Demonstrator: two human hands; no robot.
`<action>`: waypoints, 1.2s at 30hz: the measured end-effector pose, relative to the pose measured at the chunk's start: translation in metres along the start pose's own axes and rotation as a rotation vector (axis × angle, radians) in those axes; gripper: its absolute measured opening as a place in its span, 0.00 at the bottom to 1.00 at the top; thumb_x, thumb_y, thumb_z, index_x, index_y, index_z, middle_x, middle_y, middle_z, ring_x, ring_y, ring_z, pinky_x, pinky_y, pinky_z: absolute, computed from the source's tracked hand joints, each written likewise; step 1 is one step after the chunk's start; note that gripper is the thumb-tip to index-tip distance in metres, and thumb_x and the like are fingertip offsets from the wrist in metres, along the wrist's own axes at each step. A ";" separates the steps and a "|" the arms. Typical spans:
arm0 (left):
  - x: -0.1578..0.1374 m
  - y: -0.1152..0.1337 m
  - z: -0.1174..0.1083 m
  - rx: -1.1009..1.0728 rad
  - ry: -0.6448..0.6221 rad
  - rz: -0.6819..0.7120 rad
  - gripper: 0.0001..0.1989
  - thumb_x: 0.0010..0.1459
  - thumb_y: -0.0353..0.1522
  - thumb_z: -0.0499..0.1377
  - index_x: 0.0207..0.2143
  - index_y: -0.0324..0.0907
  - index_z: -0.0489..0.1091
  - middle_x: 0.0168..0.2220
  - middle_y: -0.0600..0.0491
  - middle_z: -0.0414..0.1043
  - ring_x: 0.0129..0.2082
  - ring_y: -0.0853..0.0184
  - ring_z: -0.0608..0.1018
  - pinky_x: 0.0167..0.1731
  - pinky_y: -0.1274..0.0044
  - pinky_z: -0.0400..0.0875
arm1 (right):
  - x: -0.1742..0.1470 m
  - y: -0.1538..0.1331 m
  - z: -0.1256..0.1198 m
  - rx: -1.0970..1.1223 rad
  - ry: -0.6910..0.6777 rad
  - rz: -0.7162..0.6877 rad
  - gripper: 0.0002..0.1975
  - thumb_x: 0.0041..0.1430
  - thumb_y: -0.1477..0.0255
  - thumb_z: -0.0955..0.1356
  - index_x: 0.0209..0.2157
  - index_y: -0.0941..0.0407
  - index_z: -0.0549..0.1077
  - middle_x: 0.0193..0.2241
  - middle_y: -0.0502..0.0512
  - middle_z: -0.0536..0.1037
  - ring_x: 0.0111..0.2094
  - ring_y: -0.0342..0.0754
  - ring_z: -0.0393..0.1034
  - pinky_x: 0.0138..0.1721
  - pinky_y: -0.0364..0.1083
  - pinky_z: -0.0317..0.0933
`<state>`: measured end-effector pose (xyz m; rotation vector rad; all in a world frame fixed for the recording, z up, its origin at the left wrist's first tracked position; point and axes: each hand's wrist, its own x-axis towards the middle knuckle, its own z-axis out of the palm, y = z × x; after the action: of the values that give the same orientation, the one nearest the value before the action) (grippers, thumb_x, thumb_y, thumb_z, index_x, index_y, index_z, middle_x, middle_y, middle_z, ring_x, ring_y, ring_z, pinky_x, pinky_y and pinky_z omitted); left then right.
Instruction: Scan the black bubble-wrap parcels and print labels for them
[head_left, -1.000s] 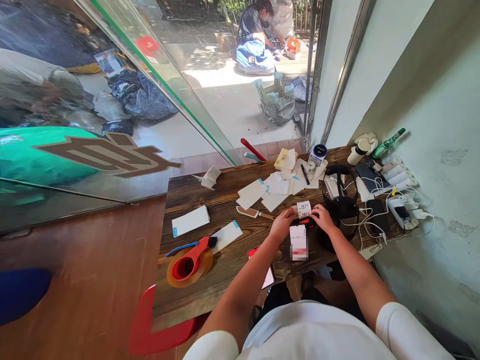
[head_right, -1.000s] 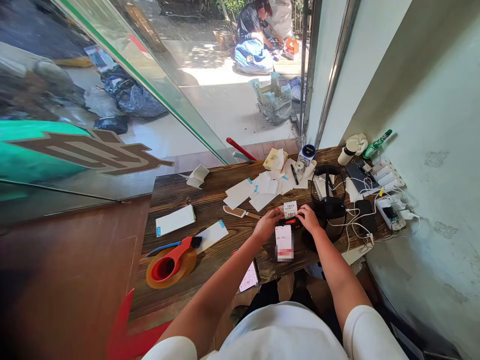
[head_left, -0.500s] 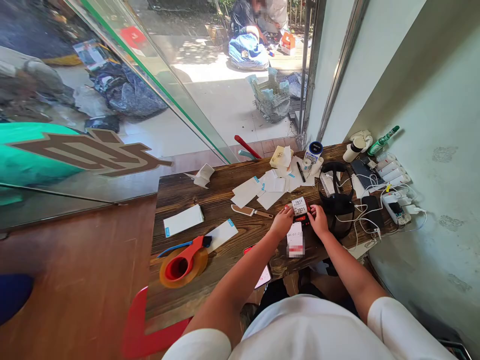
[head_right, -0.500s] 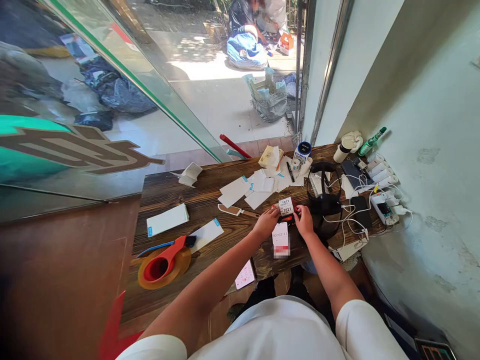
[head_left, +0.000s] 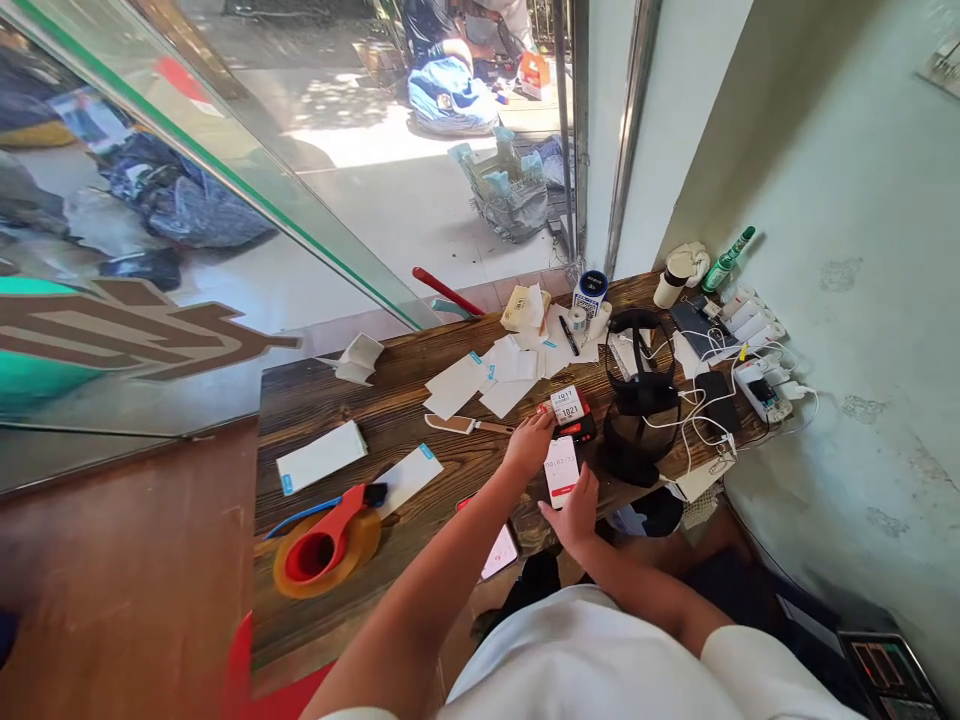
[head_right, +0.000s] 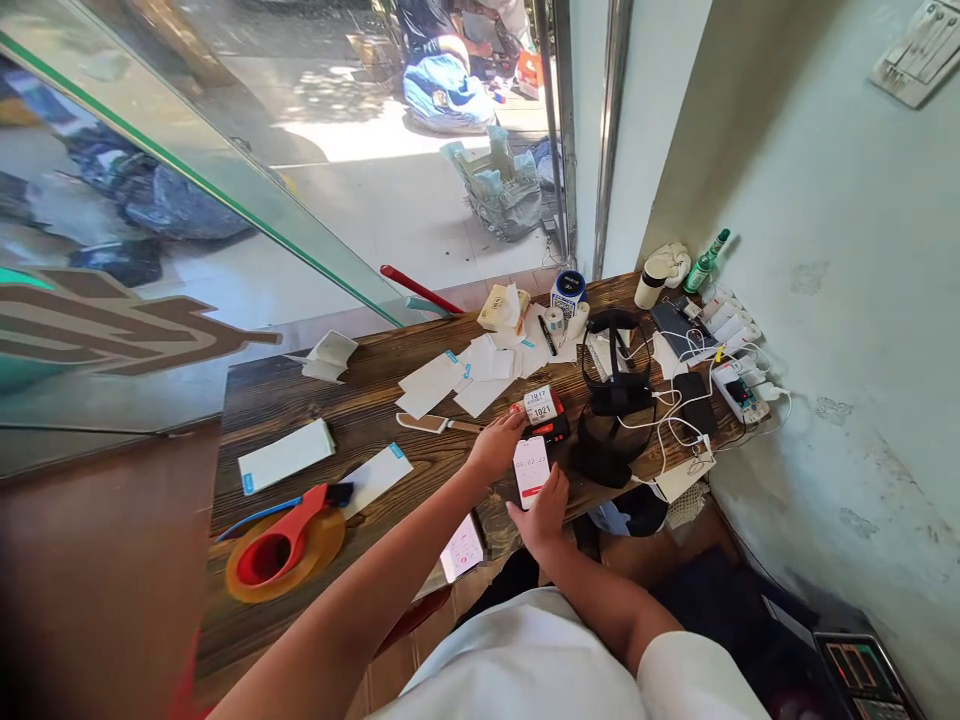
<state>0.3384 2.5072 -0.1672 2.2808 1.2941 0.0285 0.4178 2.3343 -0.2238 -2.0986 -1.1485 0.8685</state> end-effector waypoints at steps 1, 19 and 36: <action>0.000 -0.001 0.000 0.007 -0.003 0.001 0.29 0.57 0.21 0.54 0.58 0.46 0.77 0.64 0.44 0.73 0.65 0.51 0.73 0.69 0.64 0.61 | 0.003 0.001 0.005 -0.006 -0.002 0.028 0.53 0.42 0.67 0.81 0.67 0.60 0.56 0.61 0.82 0.68 0.63 0.80 0.64 0.64 0.72 0.60; -0.041 -0.003 0.003 -0.114 0.223 -0.161 0.35 0.53 0.17 0.51 0.59 0.47 0.76 0.66 0.48 0.70 0.65 0.57 0.71 0.67 0.67 0.66 | 0.008 0.014 0.039 0.047 0.011 -0.030 0.46 0.42 0.73 0.77 0.63 0.60 0.60 0.58 0.76 0.73 0.58 0.71 0.73 0.60 0.63 0.69; -0.192 -0.013 0.063 -0.227 0.508 -0.906 0.24 0.58 0.26 0.63 0.58 0.40 0.69 0.55 0.41 0.68 0.60 0.50 0.73 0.62 0.59 0.70 | 0.007 0.024 0.039 0.008 0.164 -0.071 0.43 0.44 0.69 0.75 0.61 0.63 0.60 0.52 0.74 0.75 0.55 0.71 0.72 0.59 0.65 0.66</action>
<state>0.2404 2.3313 -0.1837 1.3642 2.3331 0.4281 0.4023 2.3365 -0.2670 -2.0675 -1.1232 0.6536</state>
